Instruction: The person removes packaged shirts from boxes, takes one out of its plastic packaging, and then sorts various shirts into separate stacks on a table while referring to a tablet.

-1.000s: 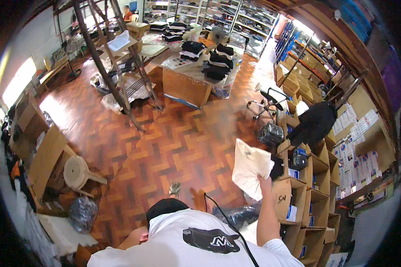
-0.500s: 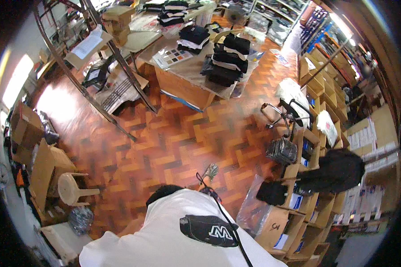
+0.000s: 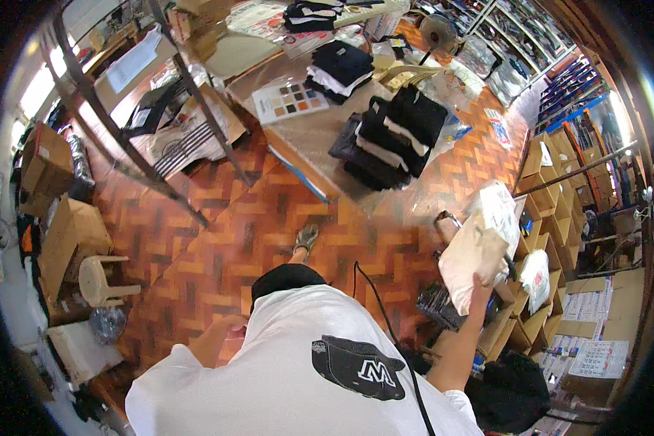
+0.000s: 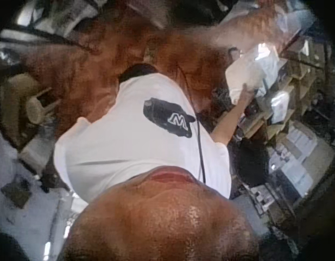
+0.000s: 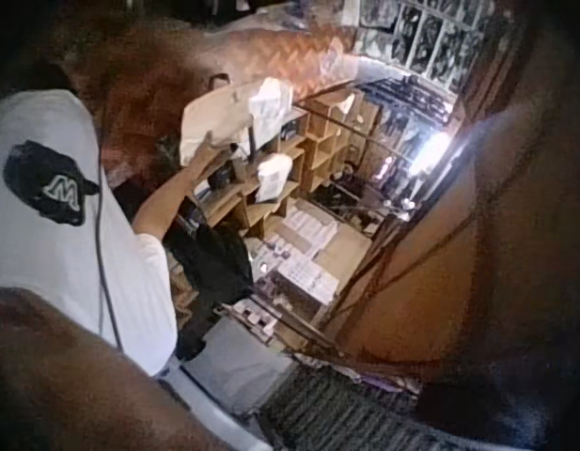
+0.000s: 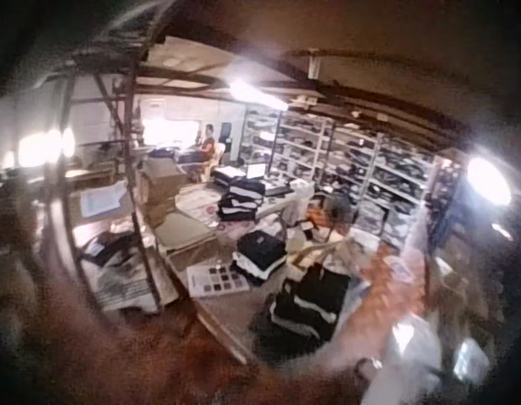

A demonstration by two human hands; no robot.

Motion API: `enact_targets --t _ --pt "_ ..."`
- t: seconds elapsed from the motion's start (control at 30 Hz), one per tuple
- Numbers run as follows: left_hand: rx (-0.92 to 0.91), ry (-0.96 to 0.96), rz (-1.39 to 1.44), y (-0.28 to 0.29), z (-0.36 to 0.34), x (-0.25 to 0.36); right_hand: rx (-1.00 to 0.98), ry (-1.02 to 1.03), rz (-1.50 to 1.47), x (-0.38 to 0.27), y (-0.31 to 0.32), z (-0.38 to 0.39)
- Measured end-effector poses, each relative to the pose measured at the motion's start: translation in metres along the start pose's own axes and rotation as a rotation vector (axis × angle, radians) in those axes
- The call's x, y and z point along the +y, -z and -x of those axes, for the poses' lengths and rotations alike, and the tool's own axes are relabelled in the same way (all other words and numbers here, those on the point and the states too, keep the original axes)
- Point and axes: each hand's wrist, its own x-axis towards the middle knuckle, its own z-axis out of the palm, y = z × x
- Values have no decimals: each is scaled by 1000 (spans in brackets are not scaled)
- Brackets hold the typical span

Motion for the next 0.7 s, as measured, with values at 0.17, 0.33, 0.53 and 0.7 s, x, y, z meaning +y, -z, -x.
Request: enact_targets --t 0.17,0.33,0.53,0.7 --pt "-3 2 18 43 -50 95 39 15 -323 7 -54 -69" --pt "1 44 60 71 -56 149 -224 -588 -317 36 -108 -46" --pt "84 95 175 71 -42 200 -613 -558 -20 71 -164 -30" --pt "103 130 204 79 -27 231 -651 -480 36 58 -206 -115"
